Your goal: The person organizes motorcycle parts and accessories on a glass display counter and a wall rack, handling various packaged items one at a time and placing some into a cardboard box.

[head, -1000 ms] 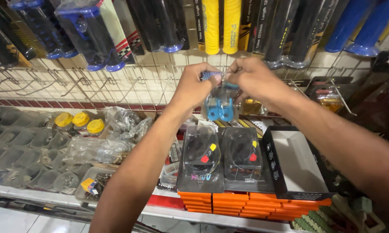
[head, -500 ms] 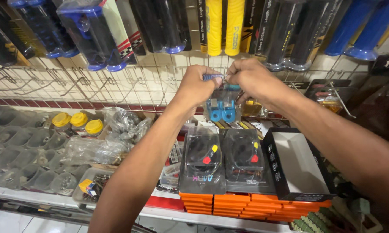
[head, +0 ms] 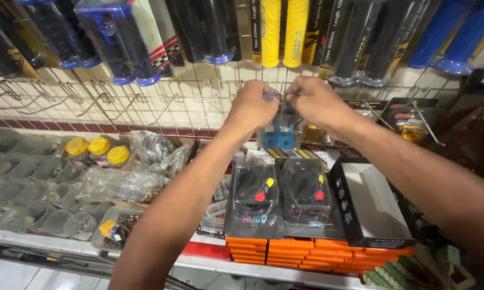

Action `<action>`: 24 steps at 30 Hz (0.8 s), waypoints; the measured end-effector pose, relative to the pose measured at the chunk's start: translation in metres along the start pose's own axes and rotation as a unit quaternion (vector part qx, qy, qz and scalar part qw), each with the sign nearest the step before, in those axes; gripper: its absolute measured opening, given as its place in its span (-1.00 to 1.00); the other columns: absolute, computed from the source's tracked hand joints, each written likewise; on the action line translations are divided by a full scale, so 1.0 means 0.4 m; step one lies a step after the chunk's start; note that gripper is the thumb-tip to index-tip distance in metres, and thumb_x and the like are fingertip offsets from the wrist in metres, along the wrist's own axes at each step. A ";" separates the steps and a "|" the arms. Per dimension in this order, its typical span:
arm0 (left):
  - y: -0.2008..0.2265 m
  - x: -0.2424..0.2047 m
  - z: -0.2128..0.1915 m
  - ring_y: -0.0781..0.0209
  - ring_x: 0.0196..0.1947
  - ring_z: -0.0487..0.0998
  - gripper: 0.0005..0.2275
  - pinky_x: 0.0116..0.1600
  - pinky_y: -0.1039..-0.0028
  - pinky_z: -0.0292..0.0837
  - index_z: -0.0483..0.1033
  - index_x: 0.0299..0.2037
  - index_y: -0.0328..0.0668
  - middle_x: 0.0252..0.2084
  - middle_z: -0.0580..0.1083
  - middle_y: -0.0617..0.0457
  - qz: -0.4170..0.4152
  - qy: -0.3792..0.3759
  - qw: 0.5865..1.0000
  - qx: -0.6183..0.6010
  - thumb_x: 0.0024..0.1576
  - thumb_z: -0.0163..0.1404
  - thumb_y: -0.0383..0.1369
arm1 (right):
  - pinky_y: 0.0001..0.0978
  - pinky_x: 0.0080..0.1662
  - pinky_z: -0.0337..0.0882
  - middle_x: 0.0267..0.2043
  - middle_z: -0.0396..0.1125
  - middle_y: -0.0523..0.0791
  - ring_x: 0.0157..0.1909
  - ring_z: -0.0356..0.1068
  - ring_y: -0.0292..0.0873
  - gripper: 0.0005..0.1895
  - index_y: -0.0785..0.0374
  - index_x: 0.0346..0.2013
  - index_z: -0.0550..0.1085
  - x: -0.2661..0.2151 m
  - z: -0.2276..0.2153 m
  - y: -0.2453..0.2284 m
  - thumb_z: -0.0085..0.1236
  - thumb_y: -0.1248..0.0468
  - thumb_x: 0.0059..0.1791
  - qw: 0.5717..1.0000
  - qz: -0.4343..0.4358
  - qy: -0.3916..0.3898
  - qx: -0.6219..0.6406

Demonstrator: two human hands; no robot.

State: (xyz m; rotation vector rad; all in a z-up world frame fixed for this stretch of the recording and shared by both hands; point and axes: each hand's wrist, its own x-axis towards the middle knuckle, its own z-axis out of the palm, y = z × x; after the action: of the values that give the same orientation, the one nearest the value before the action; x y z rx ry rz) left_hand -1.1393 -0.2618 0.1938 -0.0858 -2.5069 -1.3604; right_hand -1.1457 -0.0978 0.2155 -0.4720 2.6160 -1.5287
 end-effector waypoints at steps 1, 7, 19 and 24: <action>-0.003 0.000 0.010 -0.06 -0.13 0.65 -0.82 0.00 0.26 0.51 0.63 -0.22 -0.26 -0.20 0.60 -0.18 0.007 0.020 0.999 0.030 0.02 0.12 -0.38 | -0.28 -0.40 0.50 -0.31 0.40 -0.03 -0.30 0.43 -0.14 -0.84 0.38 -0.21 0.45 0.003 0.003 0.007 -0.02 0.31 0.06 1.000 0.001 0.007 -0.009; -0.039 0.012 0.072 -0.19 0.01 0.57 -0.78 0.12 0.12 0.43 0.51 -0.11 -0.25 -0.13 0.58 -0.22 0.033 0.022 0.993 0.113 0.03 0.06 -0.46 | -0.21 -0.14 0.41 -0.29 0.45 0.03 -0.21 0.44 -0.12 -0.86 0.39 -0.19 0.45 0.019 0.009 0.061 0.00 0.36 0.05 0.991 -0.084 0.037 -0.097; -0.114 0.047 0.122 -0.43 0.03 0.48 -0.68 0.12 -0.02 0.40 0.38 -0.07 -0.44 -0.02 0.48 -0.39 0.141 0.011 0.980 0.137 -0.05 0.07 -0.58 | 0.09 -0.03 0.46 -0.20 0.45 0.25 -0.08 0.46 0.33 -0.73 0.35 -0.15 0.52 0.011 0.025 0.070 0.14 0.42 -0.15 0.922 -0.129 0.097 -0.352; -0.109 0.051 0.119 -0.45 0.04 0.49 -0.65 0.13 -0.03 0.41 0.36 -0.03 -0.44 0.00 0.46 -0.39 0.147 0.007 0.976 0.159 -0.07 0.02 -0.64 | 0.12 -0.08 0.49 -0.22 0.44 0.24 -0.09 0.46 0.33 -0.63 0.39 -0.16 0.51 0.009 0.031 0.042 0.26 0.38 -0.26 0.896 -0.112 0.067 -0.424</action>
State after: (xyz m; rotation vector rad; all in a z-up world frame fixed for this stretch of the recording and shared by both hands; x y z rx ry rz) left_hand -1.1775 -0.2482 0.1395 -0.3614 -2.5396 -0.8340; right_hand -1.1502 -0.1017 0.1952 -0.7499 3.3300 -0.3456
